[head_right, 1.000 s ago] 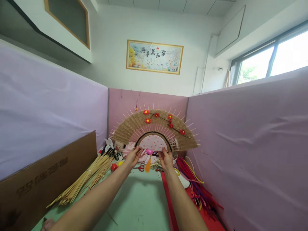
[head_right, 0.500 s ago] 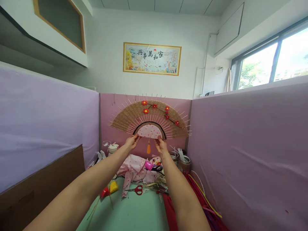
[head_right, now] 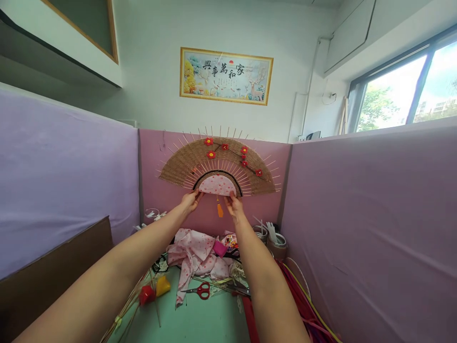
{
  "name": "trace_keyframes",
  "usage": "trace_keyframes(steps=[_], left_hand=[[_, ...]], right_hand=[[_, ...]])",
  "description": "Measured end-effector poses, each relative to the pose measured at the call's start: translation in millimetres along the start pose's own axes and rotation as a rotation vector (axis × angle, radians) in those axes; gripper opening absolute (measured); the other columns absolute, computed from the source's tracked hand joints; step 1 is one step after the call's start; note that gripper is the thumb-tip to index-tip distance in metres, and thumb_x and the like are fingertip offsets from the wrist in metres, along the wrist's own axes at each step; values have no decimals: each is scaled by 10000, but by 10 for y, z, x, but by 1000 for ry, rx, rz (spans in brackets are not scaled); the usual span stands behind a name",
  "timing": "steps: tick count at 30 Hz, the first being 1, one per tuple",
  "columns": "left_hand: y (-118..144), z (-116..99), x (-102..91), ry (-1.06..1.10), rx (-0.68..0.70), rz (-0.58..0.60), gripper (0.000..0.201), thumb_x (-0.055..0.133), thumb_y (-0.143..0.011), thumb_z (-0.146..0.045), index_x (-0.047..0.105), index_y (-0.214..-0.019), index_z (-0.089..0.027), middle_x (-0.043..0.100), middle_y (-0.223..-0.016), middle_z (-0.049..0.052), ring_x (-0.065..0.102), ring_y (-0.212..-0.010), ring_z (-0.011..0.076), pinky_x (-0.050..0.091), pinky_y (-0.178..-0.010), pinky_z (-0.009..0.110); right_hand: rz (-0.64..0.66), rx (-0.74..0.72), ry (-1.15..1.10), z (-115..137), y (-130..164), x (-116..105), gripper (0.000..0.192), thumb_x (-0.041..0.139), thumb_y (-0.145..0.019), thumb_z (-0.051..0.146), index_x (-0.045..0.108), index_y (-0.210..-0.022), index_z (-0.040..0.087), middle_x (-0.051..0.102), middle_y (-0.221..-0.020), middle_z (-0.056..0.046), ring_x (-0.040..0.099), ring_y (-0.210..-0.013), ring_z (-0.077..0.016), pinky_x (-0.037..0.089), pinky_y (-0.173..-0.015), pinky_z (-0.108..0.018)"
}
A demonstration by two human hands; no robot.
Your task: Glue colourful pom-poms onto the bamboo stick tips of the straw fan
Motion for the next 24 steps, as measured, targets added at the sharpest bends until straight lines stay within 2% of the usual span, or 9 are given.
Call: trace_keyframes(steps=[3,7,9,14,19,24], left_hand=[[-41,-44,-28,-30,-5,4,258,600,-925,-275,616,-1140,-135,656,-1087,77,654,-882,159,583,-745,333],[-64,-74,-85,-73,-42,32,147,655,-873,-135,636,-1019,-146,701,-852,39,678,-726,122,599,-747,313],[-72,-75,-107,-83,-56,44,193,691,-832,-88,631,-999,-162,705,-774,26,686,-676,115,606,-780,330],[-104,-57,-142,-67,-58,50,244,734,-780,-54,633,-985,-144,710,-727,23,681,-615,111,615,-783,331],[-106,-35,-141,-59,-86,73,181,720,-785,-40,647,-924,-129,701,-694,20,671,-605,101,613,-783,298],[70,-23,-193,-71,-157,146,120,711,-792,-52,652,-866,-126,712,-740,61,714,-753,168,606,-862,388]], right_hand=[[3,1,2,-53,-21,70,253,827,-636,188,644,-801,246,755,-776,49,718,-844,-146,593,-845,-341],[17,8,13,-143,-22,152,276,841,-619,202,642,-805,250,751,-782,50,714,-882,-160,579,-875,-369],[26,12,21,-185,-13,178,289,850,-610,220,641,-808,250,751,-789,46,713,-888,-164,579,-872,-371],[53,22,35,-235,38,203,316,855,-610,259,638,-840,256,754,-814,48,711,-901,-156,583,-865,-351],[74,34,44,-210,110,251,320,853,-619,265,645,-862,257,761,-850,44,711,-917,-149,583,-870,-323],[94,45,52,-215,334,345,325,851,-626,265,658,-887,255,768,-935,20,701,-985,-157,571,-908,-326]])
Point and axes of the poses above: each hand's wrist, its own y-axis away from the middle knuckle, its own x-axis out of the palm, z = x × y, the point moved 2 cm from there along -y, towards the middle knuckle
